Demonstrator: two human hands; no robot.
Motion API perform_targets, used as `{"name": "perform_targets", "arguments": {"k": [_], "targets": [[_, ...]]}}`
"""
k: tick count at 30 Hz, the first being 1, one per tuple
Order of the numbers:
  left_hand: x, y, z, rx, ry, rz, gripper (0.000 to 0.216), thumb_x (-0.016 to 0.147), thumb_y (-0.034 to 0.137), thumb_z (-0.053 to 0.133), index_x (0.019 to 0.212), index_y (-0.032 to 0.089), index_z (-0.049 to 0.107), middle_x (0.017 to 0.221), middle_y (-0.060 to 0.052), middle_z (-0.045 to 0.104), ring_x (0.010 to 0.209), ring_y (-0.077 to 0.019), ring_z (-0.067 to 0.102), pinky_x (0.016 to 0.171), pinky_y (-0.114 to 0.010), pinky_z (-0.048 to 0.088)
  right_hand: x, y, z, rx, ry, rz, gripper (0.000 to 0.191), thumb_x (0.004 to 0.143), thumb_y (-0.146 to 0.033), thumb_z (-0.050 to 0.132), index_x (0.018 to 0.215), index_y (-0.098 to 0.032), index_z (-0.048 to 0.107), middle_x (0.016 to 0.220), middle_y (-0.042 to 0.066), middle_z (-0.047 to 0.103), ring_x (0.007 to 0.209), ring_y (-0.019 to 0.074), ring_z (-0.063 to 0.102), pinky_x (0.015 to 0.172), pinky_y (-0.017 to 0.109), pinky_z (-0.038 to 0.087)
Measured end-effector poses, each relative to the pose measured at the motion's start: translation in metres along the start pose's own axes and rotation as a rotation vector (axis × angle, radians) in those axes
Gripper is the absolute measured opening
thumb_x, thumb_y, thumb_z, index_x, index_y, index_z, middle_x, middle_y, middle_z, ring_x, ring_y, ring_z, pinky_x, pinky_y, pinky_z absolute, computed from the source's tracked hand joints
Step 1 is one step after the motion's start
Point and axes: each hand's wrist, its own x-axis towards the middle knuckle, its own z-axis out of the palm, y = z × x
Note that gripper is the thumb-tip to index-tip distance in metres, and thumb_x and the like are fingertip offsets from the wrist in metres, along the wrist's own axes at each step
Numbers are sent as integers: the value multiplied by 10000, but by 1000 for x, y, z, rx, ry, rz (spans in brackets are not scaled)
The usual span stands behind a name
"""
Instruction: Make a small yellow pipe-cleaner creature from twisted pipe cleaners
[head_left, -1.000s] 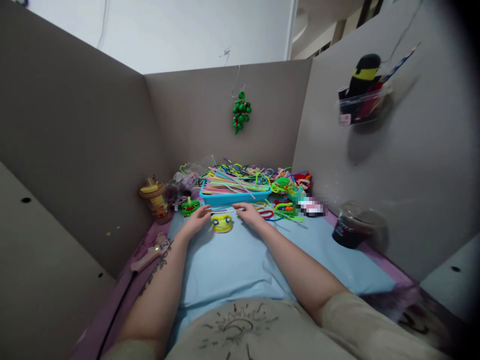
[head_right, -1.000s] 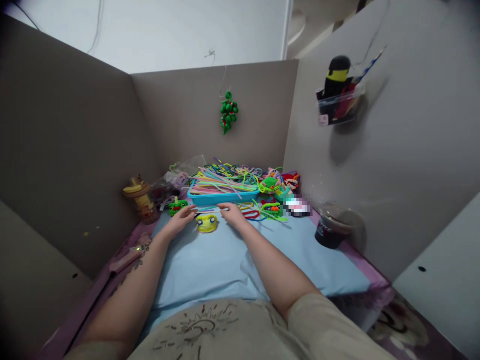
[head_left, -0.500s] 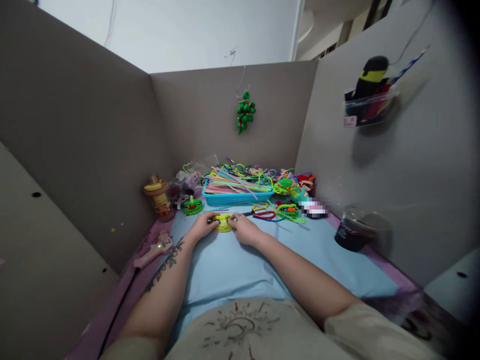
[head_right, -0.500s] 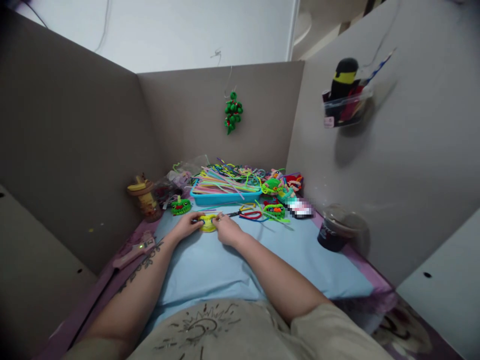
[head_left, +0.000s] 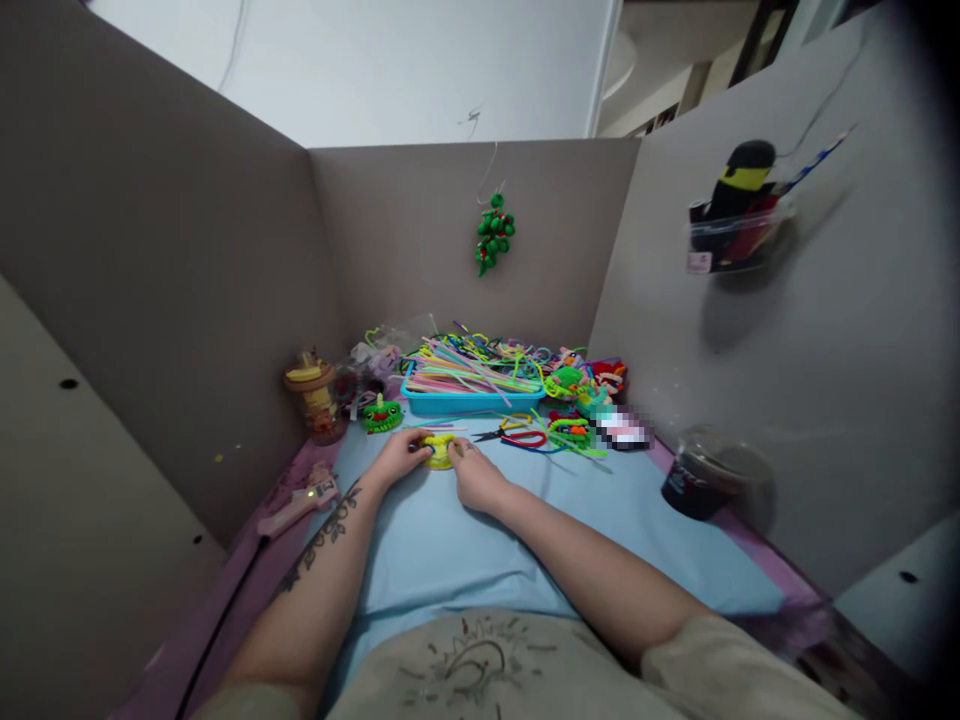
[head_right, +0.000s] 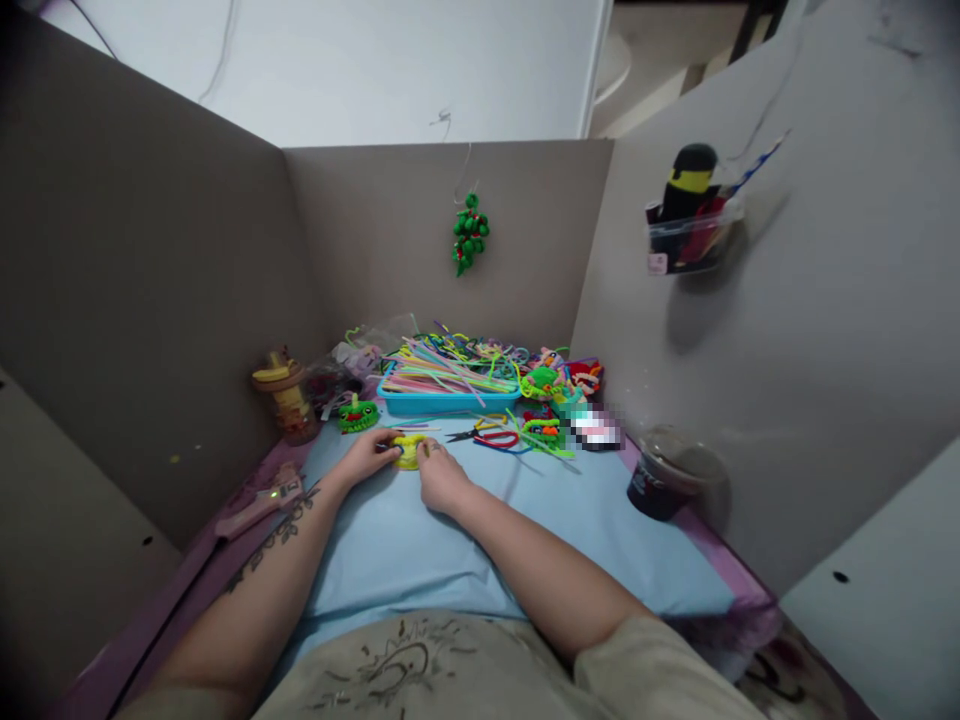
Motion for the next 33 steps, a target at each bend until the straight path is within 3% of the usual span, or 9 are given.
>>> {"name": "perform_targets", "arguments": {"k": [11, 22, 27, 30, 33], "targets": [[2, -4, 2, 19, 19, -2, 332, 642, 224, 592, 954, 134, 659, 935, -80, 675, 829, -204, 609, 747, -316, 486, 2, -10, 0, -29, -6, 51, 679, 703, -87, 507, 1349, 5, 318, 1372, 272, 300, 1250, 318, 332, 986, 390, 331], [4, 1, 2, 16, 40, 28, 271, 620, 187, 597, 879, 149, 663, 916, -70, 673, 860, -208, 595, 839, -344, 459, 3, -5, 8, -22, 23, 51, 713, 686, -84, 515, 1364, -31, 302, 1387, 244, 304, 1246, 309, 353, 990, 383, 337], [2, -1, 2, -1, 56, 15, 316, 633, 217, 623, 941, 155, 662, 960, -78, 656, 915, -216, 583, 885, -368, 437, 0, -1, 1, 29, 44, 20, 642, 734, -84, 446, 1361, -62, 316, 1387, 205, 324, 1226, 278, 375, 978, 381, 345], [1, -2, 1, -49, 62, -1, 407, 636, 266, 649, 1029, 158, 637, 1041, -94, 627, 989, -231, 561, 892, -373, 435, 0, 3, -2, 60, 89, 1, 604, 741, -90, 429, 1341, -104, 360, 1371, 169, 357, 1181, 254, 420, 951, 361, 372], [2, -1, -4, -170, 75, -49, 512, 657, 334, 652, 1134, 165, 569, 1187, -113, 564, 1064, -241, 536, 852, -348, 460, 4, 12, -9, 149, 244, -25, 543, 751, -84, 403, 1289, -155, 437, 1302, 120, 449, 1121, 213, 473, 926, 317, 393]]}}
